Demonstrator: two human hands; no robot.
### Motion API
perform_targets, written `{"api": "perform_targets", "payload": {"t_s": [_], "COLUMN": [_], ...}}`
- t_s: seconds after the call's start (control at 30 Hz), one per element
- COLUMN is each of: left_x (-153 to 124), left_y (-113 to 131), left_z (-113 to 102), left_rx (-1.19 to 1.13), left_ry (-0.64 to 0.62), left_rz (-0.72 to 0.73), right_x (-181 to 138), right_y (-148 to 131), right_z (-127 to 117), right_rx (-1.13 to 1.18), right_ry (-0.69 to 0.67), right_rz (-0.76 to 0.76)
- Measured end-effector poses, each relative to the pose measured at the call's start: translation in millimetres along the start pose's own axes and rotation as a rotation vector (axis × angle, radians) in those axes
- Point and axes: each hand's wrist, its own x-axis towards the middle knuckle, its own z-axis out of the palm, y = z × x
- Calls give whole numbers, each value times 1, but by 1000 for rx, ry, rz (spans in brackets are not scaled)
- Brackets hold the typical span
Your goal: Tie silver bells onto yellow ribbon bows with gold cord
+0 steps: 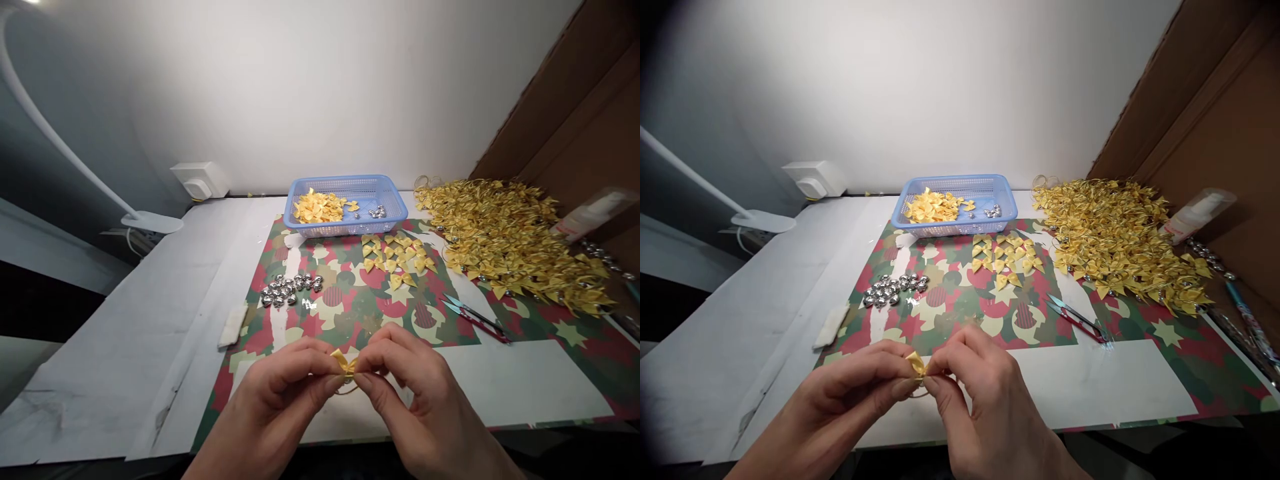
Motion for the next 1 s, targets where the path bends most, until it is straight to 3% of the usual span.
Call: {"api": "perform_targets", "payload": {"t_s": [0.5,0.87,1.0], "left_x": [-16,-14,-16], "left_y": [-2,1,1], "left_z": [14,16,20], "left_rx": [-76,-109,-198], "left_ry": [274,317,429], "left_rz": [22,-41,-139], "right_x": [-1,-2,0], "right_y": [-1,0,-1], "right_z": [14,16,15], "right_rx": [75,114,104], "right_ry": [59,65,46], "right_rz": [-43,-61,-76]}}
